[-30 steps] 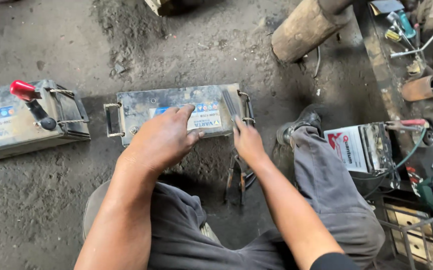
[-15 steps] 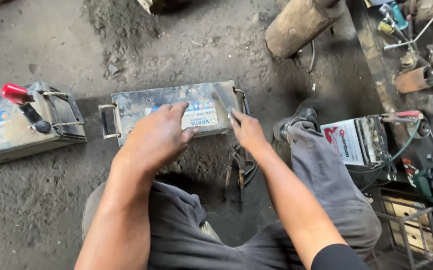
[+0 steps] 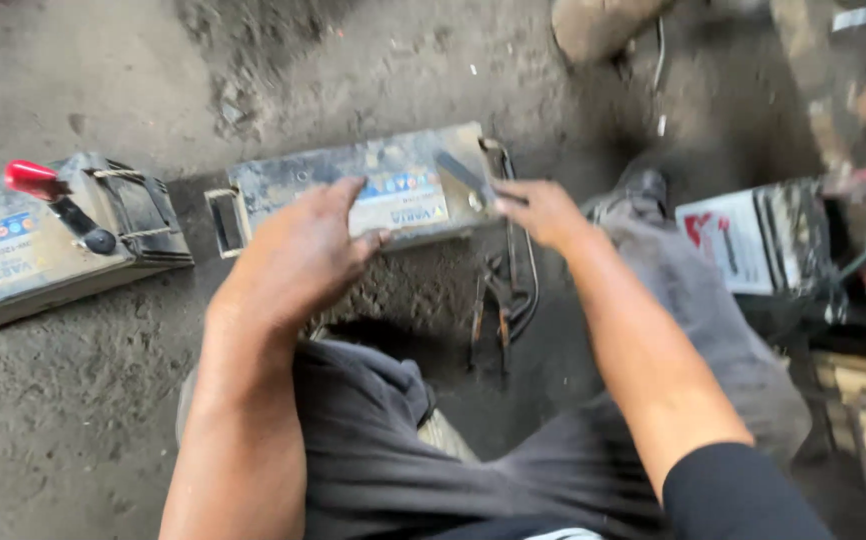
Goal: The person sits on the floor and uses a hammer and a metal punch to tap a terminal on a car battery. They then use a file to smooth the terminal and apply a liquid from a green bottle to the area.
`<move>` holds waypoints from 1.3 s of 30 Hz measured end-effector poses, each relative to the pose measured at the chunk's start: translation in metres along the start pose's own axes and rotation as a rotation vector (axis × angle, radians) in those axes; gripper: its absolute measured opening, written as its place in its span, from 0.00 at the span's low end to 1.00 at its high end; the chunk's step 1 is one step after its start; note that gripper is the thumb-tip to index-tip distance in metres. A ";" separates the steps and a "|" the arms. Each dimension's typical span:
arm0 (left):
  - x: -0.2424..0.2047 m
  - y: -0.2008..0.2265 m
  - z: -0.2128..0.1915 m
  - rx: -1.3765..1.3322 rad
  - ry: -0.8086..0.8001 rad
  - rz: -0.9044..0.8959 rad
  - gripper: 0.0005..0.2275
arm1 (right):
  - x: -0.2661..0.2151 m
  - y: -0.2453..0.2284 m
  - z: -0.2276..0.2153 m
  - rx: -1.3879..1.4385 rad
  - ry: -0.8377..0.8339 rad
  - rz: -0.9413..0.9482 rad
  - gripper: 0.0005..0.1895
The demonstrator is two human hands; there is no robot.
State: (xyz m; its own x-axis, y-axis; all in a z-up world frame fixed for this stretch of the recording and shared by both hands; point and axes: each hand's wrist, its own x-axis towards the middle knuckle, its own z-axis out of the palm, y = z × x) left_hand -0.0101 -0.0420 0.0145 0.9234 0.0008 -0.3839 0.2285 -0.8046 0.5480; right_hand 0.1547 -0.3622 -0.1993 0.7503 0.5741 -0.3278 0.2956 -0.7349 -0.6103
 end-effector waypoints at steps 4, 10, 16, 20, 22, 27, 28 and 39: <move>-0.001 0.007 -0.009 -0.017 -0.031 0.022 0.26 | 0.005 -0.016 -0.028 -0.149 0.094 0.073 0.18; -0.013 -0.024 -0.004 -0.045 -0.004 -0.072 0.30 | -0.051 -0.005 -0.069 -0.080 -0.037 0.216 0.19; 0.003 -0.024 0.012 0.042 0.070 0.002 0.30 | 0.024 -0.018 -0.019 -0.038 -0.036 0.206 0.19; -0.005 -0.015 0.004 0.006 0.009 0.007 0.28 | 0.022 -0.007 -0.067 -0.164 -0.086 0.062 0.23; -0.011 -0.018 -0.002 -0.012 0.015 -0.056 0.28 | 0.018 -0.005 -0.105 -0.261 -0.135 -0.003 0.26; -0.009 -0.034 0.001 -0.002 0.024 -0.047 0.28 | 0.001 -0.002 -0.111 -0.275 -0.277 0.281 0.23; -0.007 -0.032 0.002 0.000 0.028 -0.053 0.28 | 0.018 0.001 -0.078 -0.274 -0.279 0.274 0.23; -0.012 -0.031 0.003 0.027 0.056 -0.044 0.28 | 0.035 -0.006 -0.131 -0.484 -0.200 0.224 0.20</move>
State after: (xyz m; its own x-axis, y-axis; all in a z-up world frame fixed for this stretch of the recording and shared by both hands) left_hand -0.0287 -0.0189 0.0000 0.9286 0.0697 -0.3644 0.2619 -0.8190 0.5106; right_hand 0.2569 -0.3849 -0.1124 0.7130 0.4075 -0.5706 0.4145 -0.9013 -0.1258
